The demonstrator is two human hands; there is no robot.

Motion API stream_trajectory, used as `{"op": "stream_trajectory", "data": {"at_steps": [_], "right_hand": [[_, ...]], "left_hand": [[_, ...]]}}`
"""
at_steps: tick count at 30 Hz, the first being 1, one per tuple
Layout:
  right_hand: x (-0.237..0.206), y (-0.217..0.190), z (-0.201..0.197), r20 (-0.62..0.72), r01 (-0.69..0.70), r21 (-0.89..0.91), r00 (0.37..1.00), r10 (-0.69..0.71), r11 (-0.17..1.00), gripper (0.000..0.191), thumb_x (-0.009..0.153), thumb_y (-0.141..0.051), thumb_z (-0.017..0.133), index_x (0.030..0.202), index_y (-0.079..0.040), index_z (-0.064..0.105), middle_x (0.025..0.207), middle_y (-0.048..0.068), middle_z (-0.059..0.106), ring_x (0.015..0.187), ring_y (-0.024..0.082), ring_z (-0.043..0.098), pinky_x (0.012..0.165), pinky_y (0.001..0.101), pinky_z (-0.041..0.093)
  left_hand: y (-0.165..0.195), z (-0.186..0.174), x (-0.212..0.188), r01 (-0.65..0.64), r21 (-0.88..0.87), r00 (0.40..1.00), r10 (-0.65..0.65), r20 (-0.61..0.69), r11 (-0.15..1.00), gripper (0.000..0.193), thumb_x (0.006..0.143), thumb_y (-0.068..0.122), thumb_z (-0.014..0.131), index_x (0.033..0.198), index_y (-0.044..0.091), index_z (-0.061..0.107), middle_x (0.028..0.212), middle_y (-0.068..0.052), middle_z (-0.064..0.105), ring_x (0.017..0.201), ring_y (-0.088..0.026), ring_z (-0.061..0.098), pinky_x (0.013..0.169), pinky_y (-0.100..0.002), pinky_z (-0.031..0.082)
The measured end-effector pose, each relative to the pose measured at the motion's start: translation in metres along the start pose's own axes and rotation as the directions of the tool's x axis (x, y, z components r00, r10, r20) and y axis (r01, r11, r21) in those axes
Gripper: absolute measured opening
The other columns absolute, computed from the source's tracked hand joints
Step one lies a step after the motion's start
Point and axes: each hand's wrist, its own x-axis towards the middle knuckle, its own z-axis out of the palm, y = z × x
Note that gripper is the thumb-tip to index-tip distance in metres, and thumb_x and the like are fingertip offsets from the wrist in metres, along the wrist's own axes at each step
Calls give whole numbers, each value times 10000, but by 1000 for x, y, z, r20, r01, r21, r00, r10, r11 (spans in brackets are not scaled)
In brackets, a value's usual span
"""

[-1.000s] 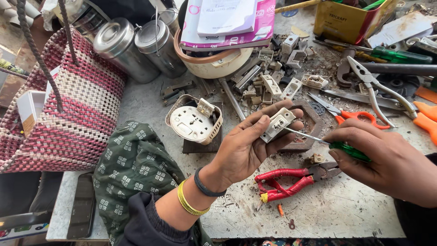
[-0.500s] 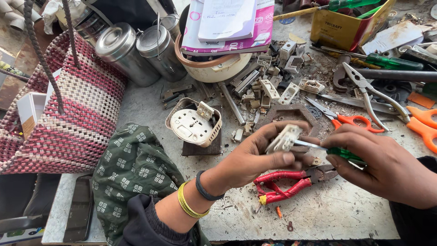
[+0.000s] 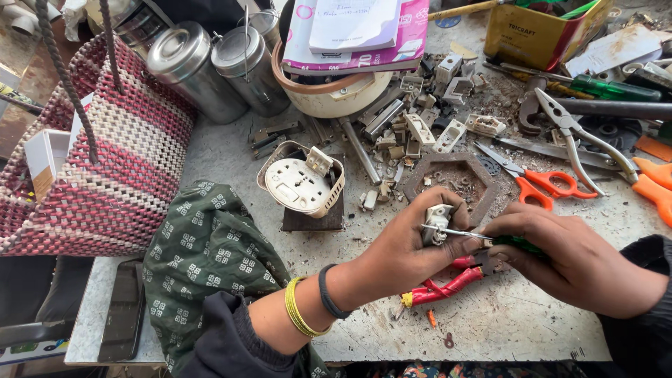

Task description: The person disassembles a white plastic electrical socket using pliers and a screwdriver. They remove internal metal contacts and plastic pieces, then reassemble the socket on a cluttered workbench.

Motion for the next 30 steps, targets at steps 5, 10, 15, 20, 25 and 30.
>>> {"op": "stream_trajectory", "data": {"at_steps": [5, 10, 15, 20, 25, 30], "right_hand": [[5, -7, 4, 6, 21, 62, 1000, -21, 998, 329, 825, -119, 717, 1138, -78, 624, 982, 73, 722, 847, 238, 689, 679, 355, 580], [1, -5, 16, -29, 121, 64, 992, -119, 991, 338, 853, -125, 700, 1170, -77, 592, 998, 83, 715, 841, 249, 711, 682, 346, 573], [-2, 5, 33, -134, 86, 67, 988, -76, 994, 337, 857, -127, 708, 1168, -72, 589, 984, 93, 710, 791, 211, 699, 628, 317, 575], [-4, 1, 49, -157, -50, 238, 984, 89, 970, 302, 918, -75, 659, 1213, -57, 602, 1015, 85, 713, 891, 209, 681, 754, 319, 571], [-2, 0, 37, -97, -129, 185, 984, 149, 974, 317, 896, -79, 653, 1210, -52, 615, 1064, 71, 713, 953, 193, 666, 808, 315, 561], [-9, 9, 3, -204, -136, 75, 968, 149, 988, 260, 937, -96, 599, 1190, -65, 652, 1014, 53, 626, 926, 173, 612, 795, 306, 532]], "left_hand": [[4, 2, -6, -139, 112, 990, 142, -21, 984, 326, 995, 139, 756, 1193, 62, 509, 960, 35, 538, 879, -13, 532, 763, -187, 491], [-3, 13, -8, -231, 172, 960, 253, -117, 958, 299, 1001, 172, 795, 1036, 87, 511, 879, 45, 514, 798, 1, 485, 695, -174, 441], [-13, 19, -5, -38, -144, 976, 5, -218, 989, 275, 984, 207, 765, 1016, 110, 509, 835, 69, 503, 713, 5, 468, 593, -168, 404], [-14, 14, 2, -21, -131, 968, -12, -250, 991, 266, 992, 213, 769, 992, 77, 540, 870, 76, 504, 794, -10, 481, 665, -189, 416], [-6, -5, 4, -38, -23, 997, 36, -70, 999, 293, 1053, 267, 761, 1070, 45, 570, 907, 13, 550, 837, -38, 510, 715, -199, 443], [4, -33, 18, -201, -168, 972, 175, -160, 965, 574, 1046, 438, 609, 1486, 148, 380, 1301, -41, 512, 1144, -109, 519, 951, -237, 515]]}}
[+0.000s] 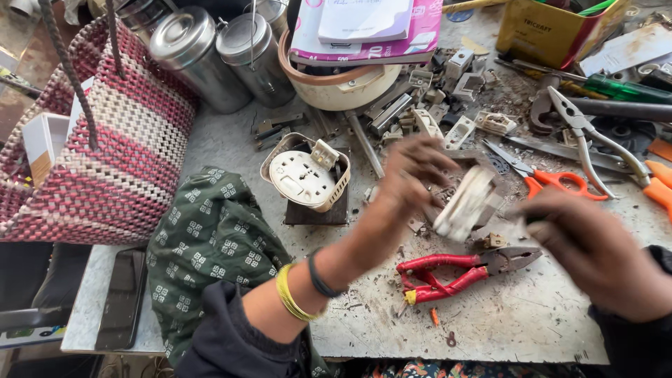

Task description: The person disassembles a white plastic electrical socket using pliers and a screwdriver. They remove internal metal contacts and plastic pieces, then reassemble the socket on a cluttered workbench.

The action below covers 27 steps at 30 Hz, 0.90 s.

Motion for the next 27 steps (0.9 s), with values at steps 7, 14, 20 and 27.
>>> {"op": "stream_trajectory", "data": {"at_steps": [7, 14, 20, 27], "right_hand": [[30, 6, -49, -293, -55, 205, 949, 115, 977, 191, 1125, -181, 493, 1045, -27, 574, 836, 88, 577, 680, 123, 560, 622, 250, 488], [52, 41, -79, -347, -2, -704, 873, -342, 710, 316, 989, -174, 780, 1142, -56, 531, 955, 189, 566, 857, 356, 607, 755, 429, 516], [63, 78, -68, -385, -287, -502, 919, 86, 816, 418, 833, -208, 778, 1129, -56, 526, 954, 239, 692, 943, 445, 664, 778, 517, 518], [64, 65, -71, -337, -349, -440, 918, 208, 827, 349, 857, -221, 717, 1096, -63, 517, 966, 187, 713, 971, 415, 667, 785, 490, 507]], "left_hand": [[36, -25, -1, 16, 578, 988, 76, -134, 816, 451, 1050, 254, 700, 1416, 79, 503, 1312, -54, 565, 1212, -152, 566, 1023, -312, 501], [33, -4, -2, -91, 769, 996, 58, 70, 632, 432, 968, 158, 746, 1343, 49, 559, 1288, -100, 621, 1187, -197, 611, 1033, -335, 495], [28, 7, 1, 75, 740, 993, -120, 9, 668, 474, 884, 173, 746, 1309, 51, 576, 1212, -95, 652, 1061, -188, 655, 920, -335, 527], [16, 10, -1, 168, 701, 978, -207, -31, 693, 497, 876, 226, 760, 1313, 66, 585, 1189, -81, 682, 1031, -165, 661, 911, -322, 552]]}}
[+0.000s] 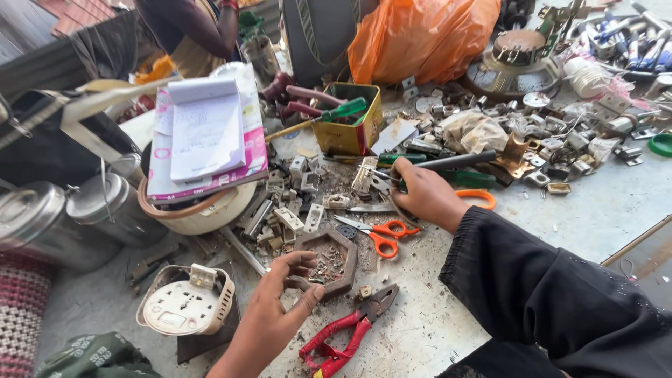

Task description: The person disassembles a white plastic electrical socket using pliers and a screwdriver. They remove internal metal contacts and plastic pieces, then reassemble the socket on a cluttered workbench.

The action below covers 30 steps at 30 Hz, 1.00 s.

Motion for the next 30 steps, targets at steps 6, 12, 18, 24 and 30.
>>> {"op": "stream_trajectory", "data": {"at_steps": [6, 12, 18, 24, 30], "right_hand": [[-11, -30, -10, 40, -61, 274, 998, 52, 960, 316, 876, -206, 740, 1046, -69, 513, 937, 100, 722, 860, 254, 698, 773, 376, 540], [-41, -71, -9, 67, 89, 482, 988, -138, 872, 304, 853, -128, 760, 1052, -84, 535, 983, 37, 688, 913, 104, 648, 811, 300, 547], [-74, -100, 10, 331, -88, 725, 915, -233, 683, 257, 946, -105, 688, 1127, -78, 508, 1059, 50, 592, 971, 109, 620, 862, 281, 581], [-78, -100, 16, 314, -63, 804, 889, -333, 591, 266, 987, -78, 673, 1163, -63, 474, 1107, 59, 619, 1038, 100, 587, 940, 277, 525], [-70, -81, 1, 257, -84, 868, 920, -297, 489, 254, 1014, -76, 593, 1249, -73, 496, 1133, 20, 597, 968, 77, 582, 824, 257, 530]], "left_hand": [[0, 5, -1, 105, -39, 994, -104, 31, 994, 509, 875, 221, 743, 1336, 91, 571, 1214, -72, 688, 1076, -161, 667, 945, -324, 551], [-9, 21, 0, 200, -299, 977, -168, 130, 933, 599, 902, 243, 717, 1425, 103, 460, 1288, -97, 641, 1166, -183, 653, 1019, -345, 534], [-28, 50, -4, 287, -549, 942, -127, 312, 785, 520, 961, 205, 673, 1404, 55, 448, 1236, -96, 648, 1170, -170, 634, 1020, -337, 527], [-37, 53, -7, 453, -540, 890, -321, 325, 710, 383, 999, 179, 547, 1365, 82, 494, 915, -54, 655, 752, -134, 645, 649, -278, 503], [-29, 28, -1, 215, -658, 977, -165, 138, 722, 401, 1071, 160, 528, 1444, 21, 578, 955, -72, 691, 694, -62, 553, 612, -214, 449]]}}
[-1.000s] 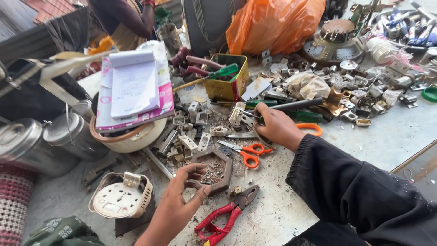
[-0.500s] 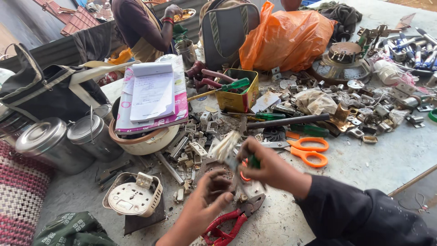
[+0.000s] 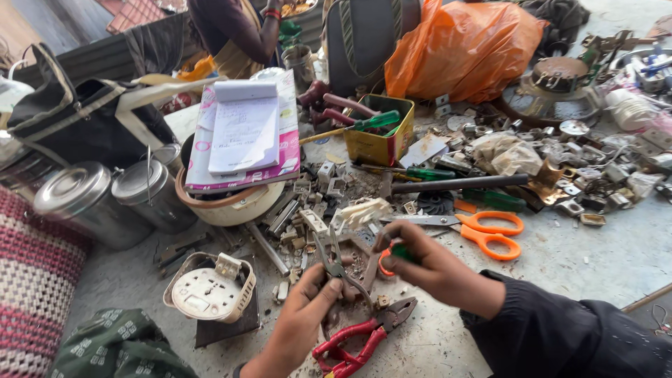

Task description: The person disassembles a white plastic electrical socket using pliers and a screwdriver. They remove internal metal contacts and plastic pieces, then reassemble the socket on a cluttered workbench.

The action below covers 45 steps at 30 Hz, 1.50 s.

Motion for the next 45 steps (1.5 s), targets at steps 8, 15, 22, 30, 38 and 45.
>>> {"op": "stream_trajectory", "data": {"at_steps": [8, 15, 22, 30, 38, 45], "right_hand": [[-8, 9, -11, -113, -64, -20, 992, 62, 998, 315, 1007, -77, 576, 1321, -78, 548, 944, 16, 576, 708, 77, 479, 608, 244, 451], [-17, 3, -8, -74, 38, -127, 996, -48, 991, 300, 1008, -42, 552, 1306, -27, 580, 949, 30, 598, 703, 70, 500, 588, 241, 457], [-13, 16, -9, -53, -13, -114, 999, 7, 993, 360, 1002, -6, 566, 1359, -53, 579, 1039, 37, 624, 754, 70, 501, 628, 229, 452], [-7, 9, -3, 30, 84, -193, 996, -80, 977, 350, 1016, 5, 571, 1361, -54, 572, 1131, 51, 663, 939, 90, 636, 727, 225, 537], [-6, -7, 0, 9, 62, -280, 998, -62, 958, 451, 994, 3, 573, 1440, -59, 550, 1224, 55, 672, 924, 129, 628, 780, 290, 549], [-5, -7, -1, 73, 168, -508, 986, -152, 845, 463, 985, -42, 624, 1443, -57, 562, 1106, 113, 726, 985, 225, 721, 867, 343, 577]], "left_hand": [[44, 9, -9, -17, 34, 999, 18, -44, 999, 442, 1034, 180, 502, 1437, -1, 501, 1144, -126, 763, 645, -107, 698, 488, -212, 503], [73, 19, -29, -170, 520, 979, 204, -9, 837, 515, 1024, 106, 567, 1524, 36, 464, 1160, -68, 787, 667, -83, 719, 565, -238, 570], [65, 21, -22, -295, 668, 934, 354, 50, 684, 479, 1037, 149, 616, 1496, 36, 542, 1079, -76, 829, 706, -107, 635, 683, -268, 561], [50, 14, -10, -139, 753, 937, 332, -110, 643, 422, 944, 242, 669, 1339, 92, 666, 915, -76, 731, 762, -146, 656, 700, -299, 526], [24, 1, -2, -228, 873, 864, 504, -23, 430, 408, 984, 306, 607, 1308, 65, 666, 1159, -166, 639, 1118, -313, 574, 940, -400, 451], [1, -5, 7, -165, 921, 915, 402, 9, 354, 446, 1031, 344, 517, 1306, -3, 567, 1190, -220, 659, 1207, -397, 546, 1020, -481, 411]]}}
